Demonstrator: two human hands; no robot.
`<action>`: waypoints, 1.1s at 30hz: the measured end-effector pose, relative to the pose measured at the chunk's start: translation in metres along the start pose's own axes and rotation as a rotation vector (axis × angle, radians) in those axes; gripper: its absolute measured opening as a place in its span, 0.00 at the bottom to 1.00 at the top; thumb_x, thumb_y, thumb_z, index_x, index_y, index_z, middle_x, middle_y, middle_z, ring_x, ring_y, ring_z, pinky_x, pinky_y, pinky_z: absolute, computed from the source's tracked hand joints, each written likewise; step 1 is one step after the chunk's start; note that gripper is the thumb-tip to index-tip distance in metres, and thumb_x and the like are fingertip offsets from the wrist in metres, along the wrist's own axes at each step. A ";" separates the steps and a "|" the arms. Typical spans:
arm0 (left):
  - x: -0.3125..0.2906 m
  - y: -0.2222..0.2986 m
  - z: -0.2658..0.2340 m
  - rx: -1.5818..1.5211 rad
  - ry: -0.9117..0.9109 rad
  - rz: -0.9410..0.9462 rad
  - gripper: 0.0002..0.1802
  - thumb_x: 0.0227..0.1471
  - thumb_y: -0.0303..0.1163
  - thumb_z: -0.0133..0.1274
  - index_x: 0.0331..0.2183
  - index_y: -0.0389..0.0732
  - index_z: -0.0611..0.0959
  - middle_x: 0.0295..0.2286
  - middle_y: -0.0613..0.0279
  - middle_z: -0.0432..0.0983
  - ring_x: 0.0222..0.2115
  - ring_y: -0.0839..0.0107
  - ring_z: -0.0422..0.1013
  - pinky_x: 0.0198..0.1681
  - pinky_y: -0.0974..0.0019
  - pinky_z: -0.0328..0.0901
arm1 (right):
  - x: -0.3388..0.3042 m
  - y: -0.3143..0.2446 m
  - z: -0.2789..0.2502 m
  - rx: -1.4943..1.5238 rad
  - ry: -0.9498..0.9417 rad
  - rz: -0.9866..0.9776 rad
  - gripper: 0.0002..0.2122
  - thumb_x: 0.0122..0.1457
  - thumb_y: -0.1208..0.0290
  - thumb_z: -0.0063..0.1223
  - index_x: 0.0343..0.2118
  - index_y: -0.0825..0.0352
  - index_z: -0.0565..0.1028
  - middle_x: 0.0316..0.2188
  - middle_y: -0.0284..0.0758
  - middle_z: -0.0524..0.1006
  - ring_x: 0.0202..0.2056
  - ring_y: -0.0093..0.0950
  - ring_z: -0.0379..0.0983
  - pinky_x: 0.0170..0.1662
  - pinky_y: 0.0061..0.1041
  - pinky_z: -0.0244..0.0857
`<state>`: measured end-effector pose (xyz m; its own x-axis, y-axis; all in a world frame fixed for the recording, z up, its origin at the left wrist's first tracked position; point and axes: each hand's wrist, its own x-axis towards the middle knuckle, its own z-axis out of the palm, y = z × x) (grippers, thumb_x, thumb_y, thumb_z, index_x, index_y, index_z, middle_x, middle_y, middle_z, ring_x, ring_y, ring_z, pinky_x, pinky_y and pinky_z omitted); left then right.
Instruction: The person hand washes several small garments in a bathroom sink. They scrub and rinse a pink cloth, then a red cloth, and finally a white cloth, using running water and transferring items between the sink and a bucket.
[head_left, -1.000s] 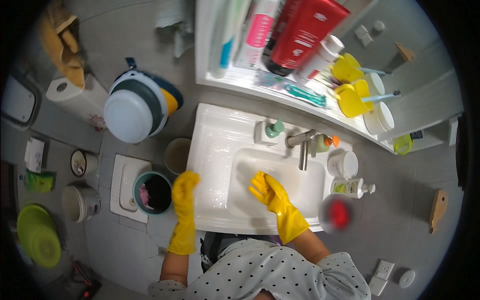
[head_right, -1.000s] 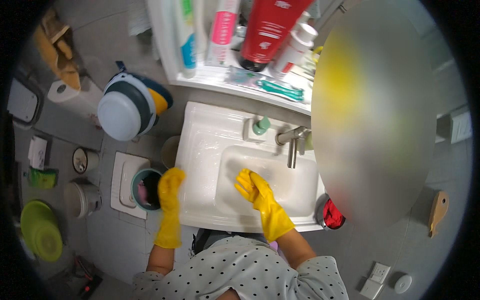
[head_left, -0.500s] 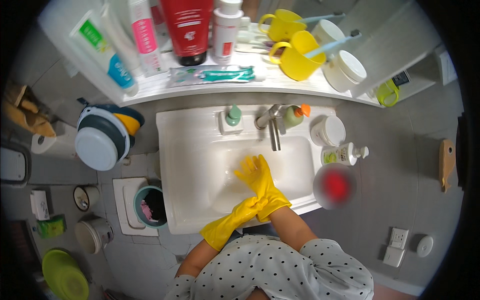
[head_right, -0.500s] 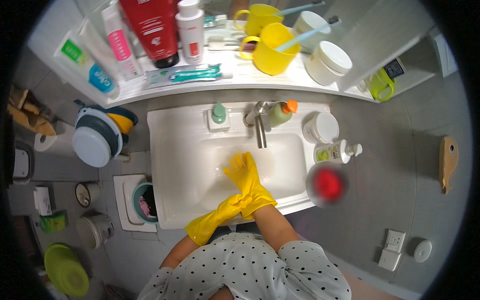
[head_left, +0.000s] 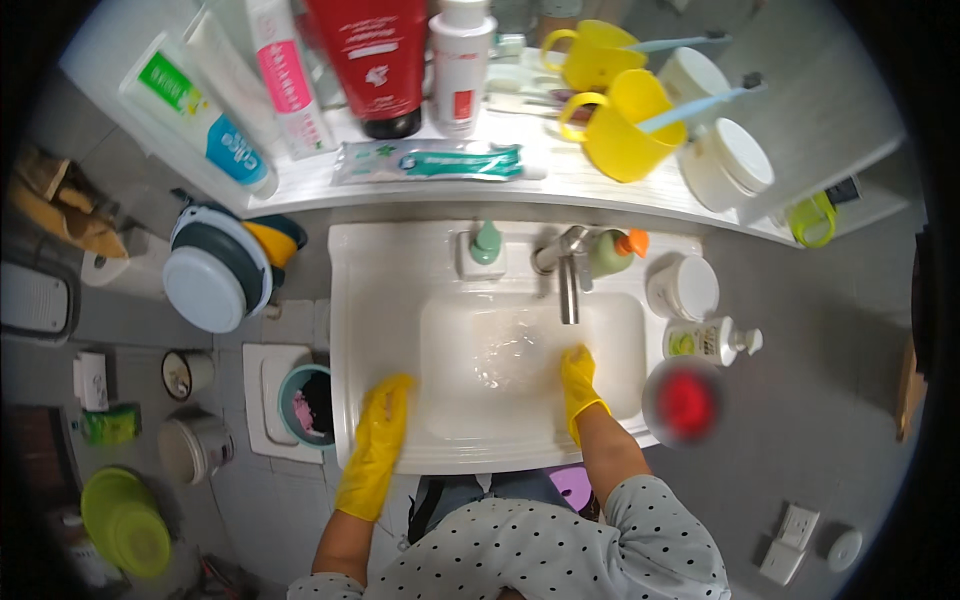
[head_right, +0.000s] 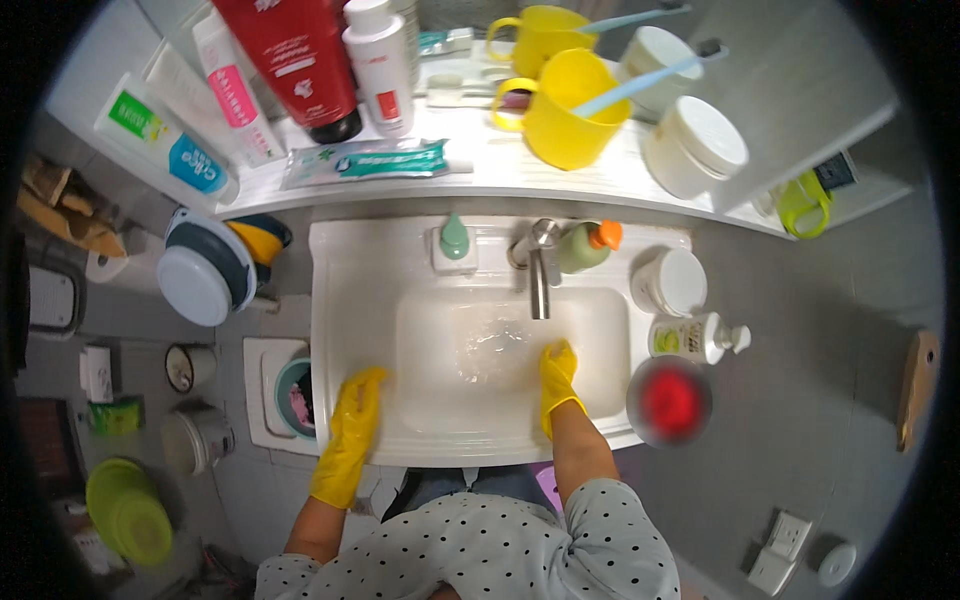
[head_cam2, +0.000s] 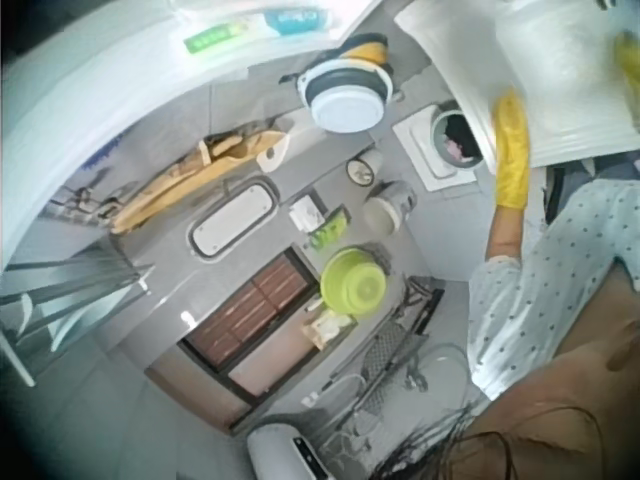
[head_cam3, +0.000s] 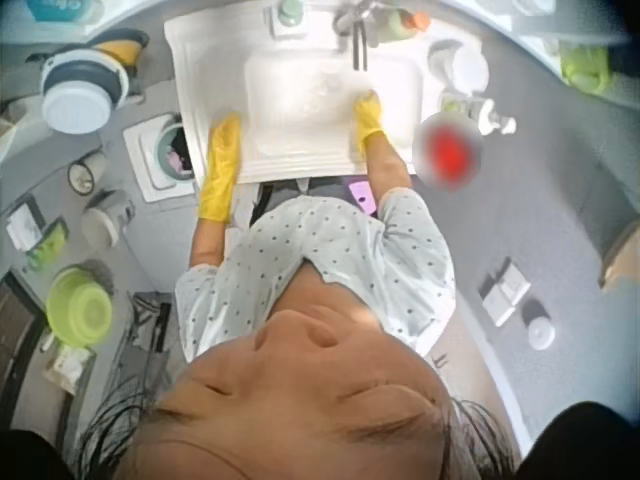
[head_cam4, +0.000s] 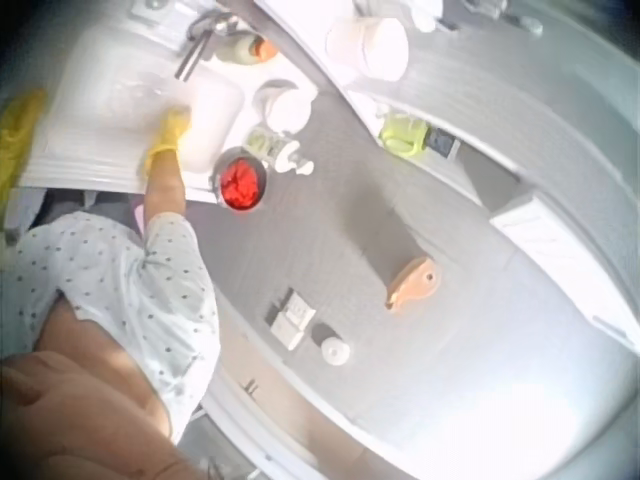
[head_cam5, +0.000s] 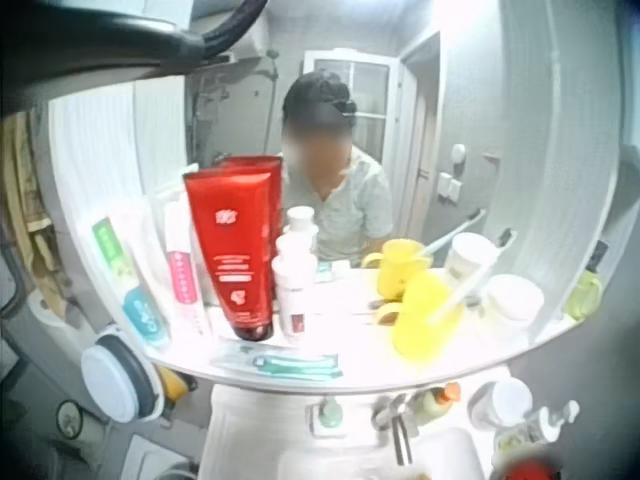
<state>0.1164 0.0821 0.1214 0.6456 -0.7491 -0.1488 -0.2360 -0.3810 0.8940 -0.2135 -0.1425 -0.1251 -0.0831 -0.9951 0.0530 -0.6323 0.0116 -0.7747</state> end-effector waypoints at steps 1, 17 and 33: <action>0.001 0.000 -0.022 0.085 0.007 0.073 0.09 0.59 0.28 0.51 0.42 0.39 0.82 0.41 0.53 0.79 0.43 0.56 0.74 0.49 0.61 0.67 | -0.011 -0.008 0.005 0.012 -0.151 -0.020 0.08 0.63 0.69 0.50 0.39 0.69 0.75 0.32 0.37 0.77 0.34 0.30 0.73 0.40 0.29 0.68; -0.028 -0.087 -0.063 -0.033 0.433 0.340 0.11 0.55 0.19 0.45 0.38 0.30 0.81 0.36 0.43 0.79 0.37 0.47 0.75 0.52 0.50 0.65 | -0.144 -0.329 0.081 0.322 -1.265 -1.190 0.19 0.57 0.74 0.48 0.53 0.71 0.71 0.53 0.48 0.72 0.54 0.48 0.66 0.62 0.40 0.56; 0.129 -0.032 -0.029 0.187 0.129 0.477 0.20 0.56 0.25 0.50 0.51 0.37 0.75 0.53 0.45 0.70 0.57 0.49 0.64 0.62 0.56 0.57 | -0.106 -0.339 0.111 0.302 -0.813 -0.556 0.18 0.61 0.78 0.38 0.53 0.69 0.72 0.53 0.41 0.74 0.55 0.36 0.69 0.63 0.29 0.56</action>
<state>0.2282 0.0131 0.0856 0.5164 -0.7945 0.3195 -0.6430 -0.1133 0.7574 0.0954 -0.0521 0.0617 0.7791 -0.6193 0.0970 -0.1928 -0.3839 -0.9030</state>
